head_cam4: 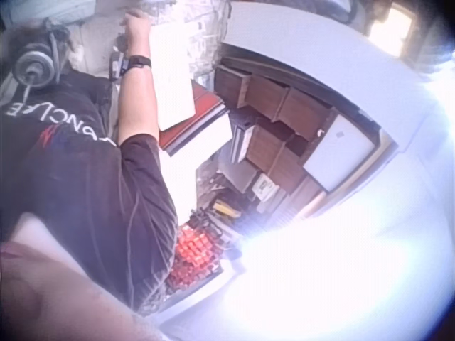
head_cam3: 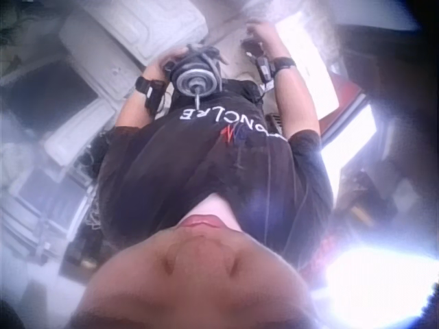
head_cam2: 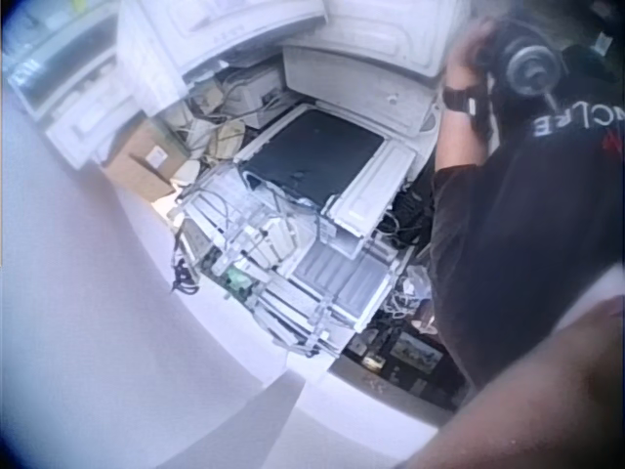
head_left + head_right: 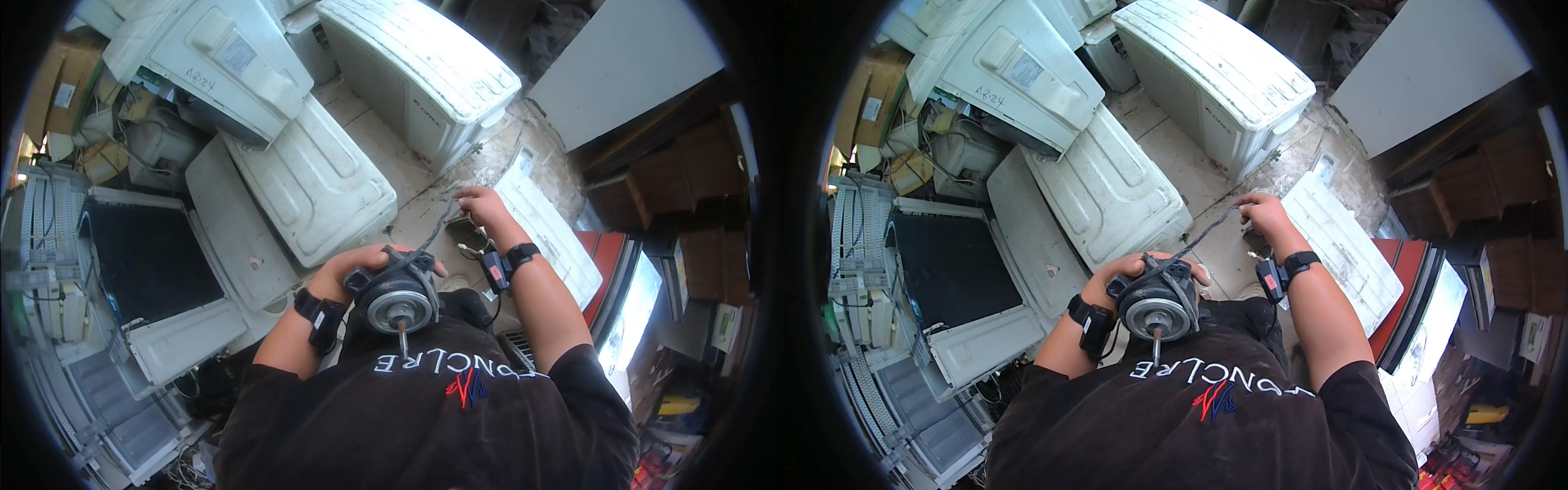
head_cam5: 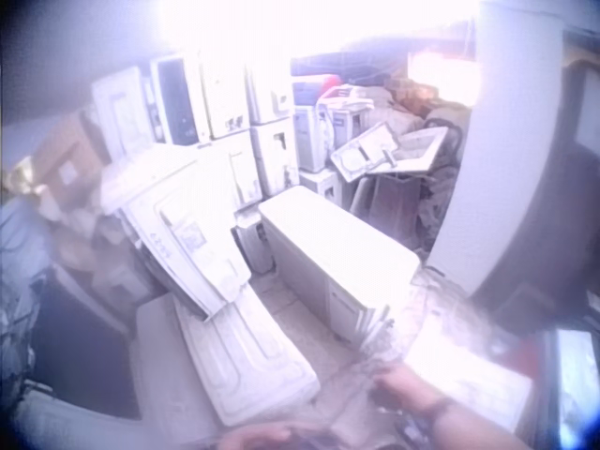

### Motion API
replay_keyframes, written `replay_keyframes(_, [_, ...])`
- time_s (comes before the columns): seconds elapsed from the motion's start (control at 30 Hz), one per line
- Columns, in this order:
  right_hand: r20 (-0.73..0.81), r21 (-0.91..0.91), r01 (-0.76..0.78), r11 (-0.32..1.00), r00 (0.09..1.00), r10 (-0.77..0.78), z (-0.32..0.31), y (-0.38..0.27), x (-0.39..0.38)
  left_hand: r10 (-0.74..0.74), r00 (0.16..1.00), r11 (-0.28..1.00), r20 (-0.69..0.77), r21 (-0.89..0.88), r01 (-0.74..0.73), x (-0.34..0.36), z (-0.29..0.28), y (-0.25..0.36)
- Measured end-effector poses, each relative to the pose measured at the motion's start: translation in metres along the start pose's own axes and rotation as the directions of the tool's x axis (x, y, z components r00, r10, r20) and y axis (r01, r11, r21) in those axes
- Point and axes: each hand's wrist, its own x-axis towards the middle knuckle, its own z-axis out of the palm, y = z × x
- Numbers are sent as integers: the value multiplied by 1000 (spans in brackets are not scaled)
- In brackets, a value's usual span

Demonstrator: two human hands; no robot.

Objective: The person disassembles multiple outdoor air conditioning units by removing the top casing, disconnecting cables, and extracting internal components like the fan motor.

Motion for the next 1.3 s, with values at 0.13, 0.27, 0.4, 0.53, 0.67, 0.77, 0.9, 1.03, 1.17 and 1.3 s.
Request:
replay_keyframes(0.13, [-32,-74,20,997,999,-23,19,-12,2,21,1000,999,-13,49,-21,20,27,13])
replay_keyframes(0.27, [-154,-51,32,998,987,-40,8,-1,6,-9,996,999,-84,30,11,24,30,14])
replay_keyframes(0.4, [-219,-10,44,999,975,-45,-6,6,0,-71,995,995,-64,62,75,23,31,12])
replay_keyframes(0.53, [-216,-43,6,999,976,-16,-21,28,-8,68,996,990,-63,124,-60,27,18,6])
replay_keyframes(0.67, [-192,-119,2,993,981,-25,-27,64,-17,262,952,946,-157,-151,-285,32,-32,-14])
replay_keyframes(0.77, [-111,-243,53,969,990,-82,-18,78,-23,369,903,872,-219,-255,-418,27,-53,-5])
replay_keyframes(0.9, [-78,-425,119,897,983,-167,1,63,-44,325,811,886,-487,-142,-441,13,-72,10])
replay_keyframes(1.03, [-56,-273,204,940,972,-228,-4,39,-71,322,777,859,-540,-179,-480,-1,-94,19])
replay_keyframes(1.17, [55,-405,400,822,908,-414,5,-18,-117,324,790,785,-520,-318,-532,-16,-114,8])
replay_keyframes(1.3, [69,-397,383,834,919,-389,3,-60,-143,426,767,773,-481,-247,-584,-19,-120,-2])
